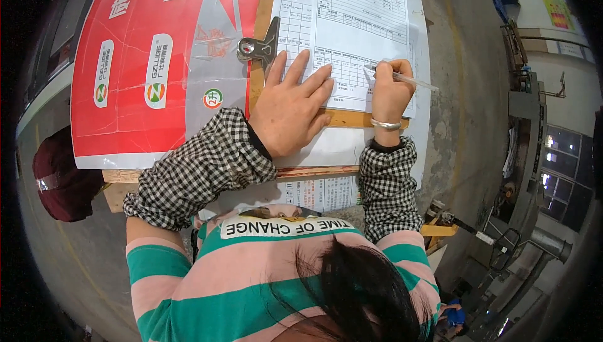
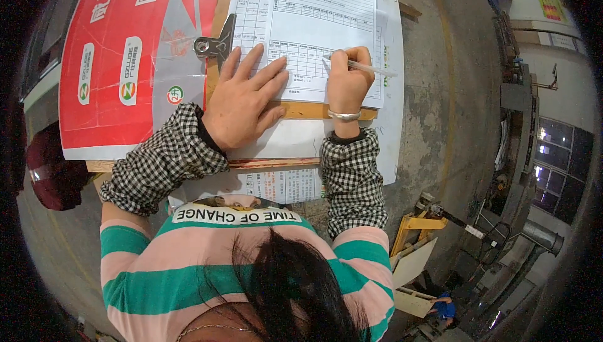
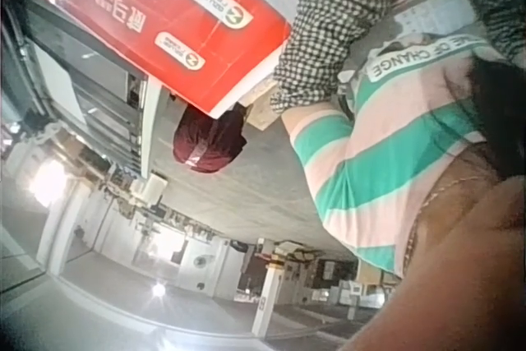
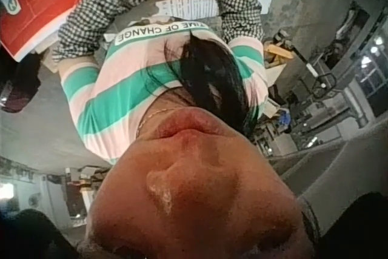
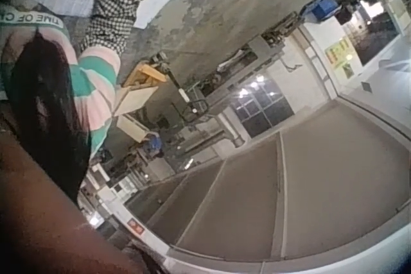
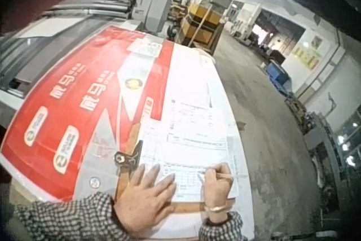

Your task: Recorder writes data on a production process tracking card on a clipboard and then organizes paper sheets.

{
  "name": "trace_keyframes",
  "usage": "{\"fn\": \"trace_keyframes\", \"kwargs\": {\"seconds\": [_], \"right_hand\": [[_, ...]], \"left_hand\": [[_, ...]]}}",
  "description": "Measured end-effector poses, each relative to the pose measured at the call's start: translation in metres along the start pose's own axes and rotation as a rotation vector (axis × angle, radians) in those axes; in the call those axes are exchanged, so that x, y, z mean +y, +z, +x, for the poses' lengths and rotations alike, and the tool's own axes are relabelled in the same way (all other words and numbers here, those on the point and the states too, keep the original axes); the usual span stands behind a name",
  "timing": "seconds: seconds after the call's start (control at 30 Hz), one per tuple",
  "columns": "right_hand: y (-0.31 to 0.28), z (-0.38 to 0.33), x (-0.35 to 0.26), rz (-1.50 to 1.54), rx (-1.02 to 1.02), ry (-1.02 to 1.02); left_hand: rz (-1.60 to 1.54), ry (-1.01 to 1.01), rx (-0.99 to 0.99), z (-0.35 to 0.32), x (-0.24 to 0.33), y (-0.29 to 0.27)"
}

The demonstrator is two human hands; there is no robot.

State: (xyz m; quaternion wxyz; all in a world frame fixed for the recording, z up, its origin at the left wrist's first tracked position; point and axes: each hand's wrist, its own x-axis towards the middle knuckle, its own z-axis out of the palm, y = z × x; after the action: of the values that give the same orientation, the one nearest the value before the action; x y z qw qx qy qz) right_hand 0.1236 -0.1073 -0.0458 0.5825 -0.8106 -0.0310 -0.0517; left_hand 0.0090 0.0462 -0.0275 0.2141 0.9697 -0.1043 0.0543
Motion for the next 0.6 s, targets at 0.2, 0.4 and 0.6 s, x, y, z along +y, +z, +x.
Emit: {"fn": "trace_keyframes", "kwargs": {"seconds": [0.2, 0.4, 0.6], "right_hand": [[-0.0081, 0.0027, 0.0048, 0.034, -0.01, -0.006], [-0.0081, 0.0023, 0.0063, 0.01, -0.018, -0.032], [-0.0088, 0.0019, 0.0104, -0.008, -0.035, -0.021]], "left_hand": [[0.005, 0.002, 0.019, -0.0007, -0.0005, 0.0008], [0.008, -0.003, 0.013, -0.0006, 0.0003, 0.0009], [0.014, -0.003, 0.0, -0.0004, 0.0005, -0.0005]]}}
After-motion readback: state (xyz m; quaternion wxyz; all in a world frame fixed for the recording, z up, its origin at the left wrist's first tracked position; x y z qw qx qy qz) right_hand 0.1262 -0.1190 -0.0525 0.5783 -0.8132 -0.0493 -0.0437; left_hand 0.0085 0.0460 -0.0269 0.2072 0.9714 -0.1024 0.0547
